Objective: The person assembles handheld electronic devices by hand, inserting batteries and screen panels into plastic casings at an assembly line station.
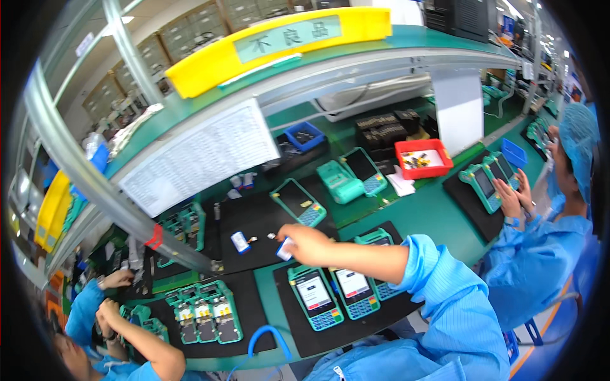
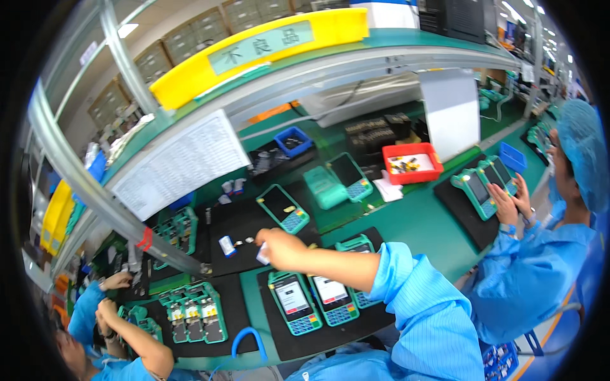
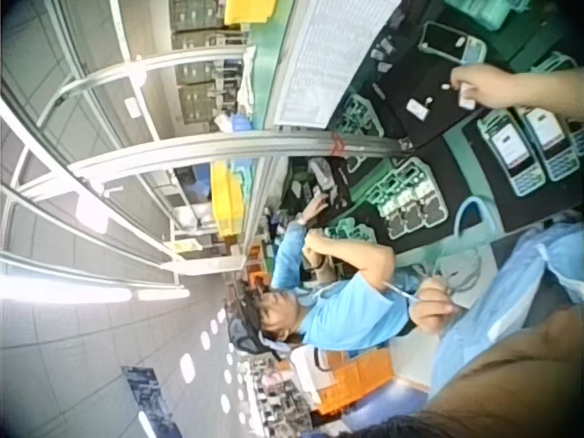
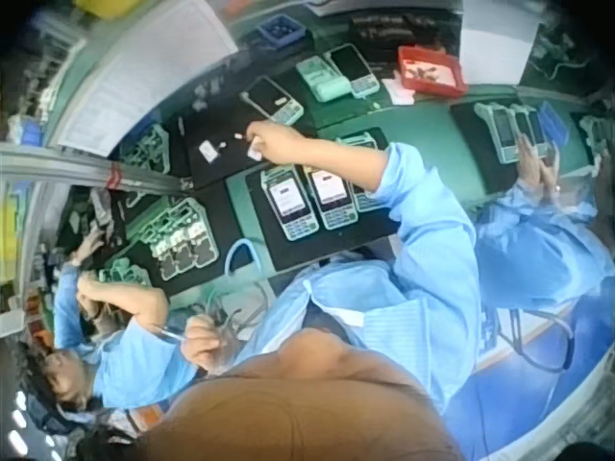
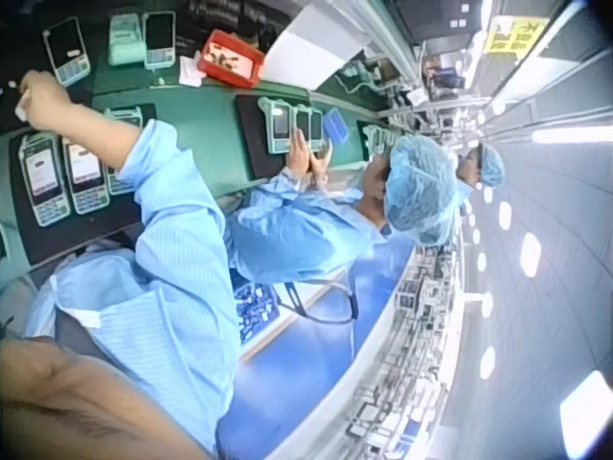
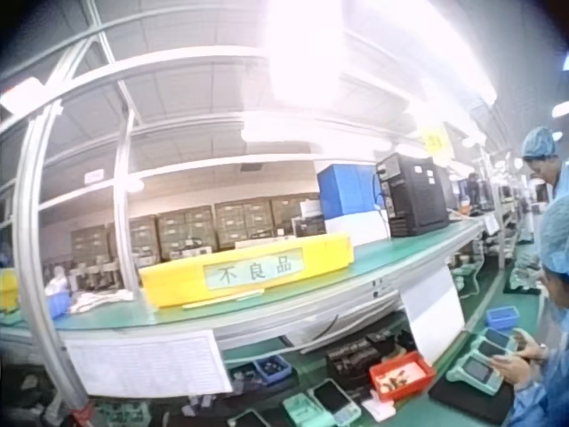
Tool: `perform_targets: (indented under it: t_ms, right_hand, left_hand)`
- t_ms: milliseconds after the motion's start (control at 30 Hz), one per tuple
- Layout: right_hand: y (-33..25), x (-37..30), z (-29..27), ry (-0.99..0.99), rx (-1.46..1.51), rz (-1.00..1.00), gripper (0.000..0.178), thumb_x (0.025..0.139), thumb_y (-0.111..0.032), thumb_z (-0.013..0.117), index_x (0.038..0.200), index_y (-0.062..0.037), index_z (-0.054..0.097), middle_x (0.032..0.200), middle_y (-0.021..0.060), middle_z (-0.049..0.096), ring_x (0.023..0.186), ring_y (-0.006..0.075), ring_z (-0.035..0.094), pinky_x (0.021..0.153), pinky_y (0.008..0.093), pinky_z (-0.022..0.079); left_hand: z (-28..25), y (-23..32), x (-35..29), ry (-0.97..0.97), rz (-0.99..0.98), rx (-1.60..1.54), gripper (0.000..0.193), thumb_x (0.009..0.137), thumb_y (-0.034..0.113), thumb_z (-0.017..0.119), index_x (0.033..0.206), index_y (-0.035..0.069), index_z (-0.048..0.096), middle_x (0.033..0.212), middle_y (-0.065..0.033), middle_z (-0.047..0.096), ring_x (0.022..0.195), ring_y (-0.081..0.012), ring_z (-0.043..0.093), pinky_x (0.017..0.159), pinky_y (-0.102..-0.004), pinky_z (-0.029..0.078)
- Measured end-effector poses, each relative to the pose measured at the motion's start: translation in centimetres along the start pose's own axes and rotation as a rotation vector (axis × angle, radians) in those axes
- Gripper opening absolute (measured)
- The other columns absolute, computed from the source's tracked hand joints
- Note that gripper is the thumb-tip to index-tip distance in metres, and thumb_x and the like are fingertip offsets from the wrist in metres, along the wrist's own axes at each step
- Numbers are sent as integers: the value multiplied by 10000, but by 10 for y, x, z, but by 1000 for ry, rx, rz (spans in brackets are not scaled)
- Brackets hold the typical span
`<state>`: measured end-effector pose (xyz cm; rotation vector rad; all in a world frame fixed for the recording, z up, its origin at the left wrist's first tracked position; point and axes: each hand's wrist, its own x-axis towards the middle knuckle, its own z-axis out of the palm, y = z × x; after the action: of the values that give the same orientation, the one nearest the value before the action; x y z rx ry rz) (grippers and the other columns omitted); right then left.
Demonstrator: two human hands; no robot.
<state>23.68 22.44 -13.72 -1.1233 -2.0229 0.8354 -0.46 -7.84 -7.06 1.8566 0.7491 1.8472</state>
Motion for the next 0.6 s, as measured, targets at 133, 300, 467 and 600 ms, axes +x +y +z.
perform_targets:
  t_ms: [133, 300, 467, 600]
  right_hand:
    - [20, 50, 4, -267, -357, 34, 227, 846, -87, 600, 1072, -78, 588, 1008, 188, 595, 988, 377, 596, 831, 473, 477]
    - [17, 62, 2, -37, -507, -135, 488, 822, -48, 599, 1297, -69, 490, 1220, 206, 489, 1051, 377, 572, 889, 447, 483]
    - [-1, -29, -85, -99, -278, -311, 377, 828, -131, 681, 1176, -33, 572, 1190, 160, 546, 1123, 344, 543, 946, 428, 451]
    - [19, -135, -123, 109, -318, -66, 314, 834, -116, 670, 1129, -28, 610, 1154, 163, 593, 1109, 345, 545, 955, 412, 440]
  left_hand:
    - [-22, 25, -3, -158, 169, -264, 320, 944, 304, 550, 752, 68, 647, 648, -54, 613, 591, -210, 528, 566, -337, 390]
    - [-22, 41, -5, -387, -250, -324, 254, 949, 252, 566, 891, 29, 675, 686, -64, 620, 603, -165, 558, 564, -289, 422]
    - [-9, 16, -28, -312, -803, 55, 244, 945, 223, 586, 978, -3, 674, 722, -72, 624, 634, -137, 575, 569, -250, 431]
    - [54, -38, -15, -37, -1191, 119, 370, 860, 307, 719, 1054, 2, 641, 859, -103, 618, 714, -210, 581, 638, -301, 449]
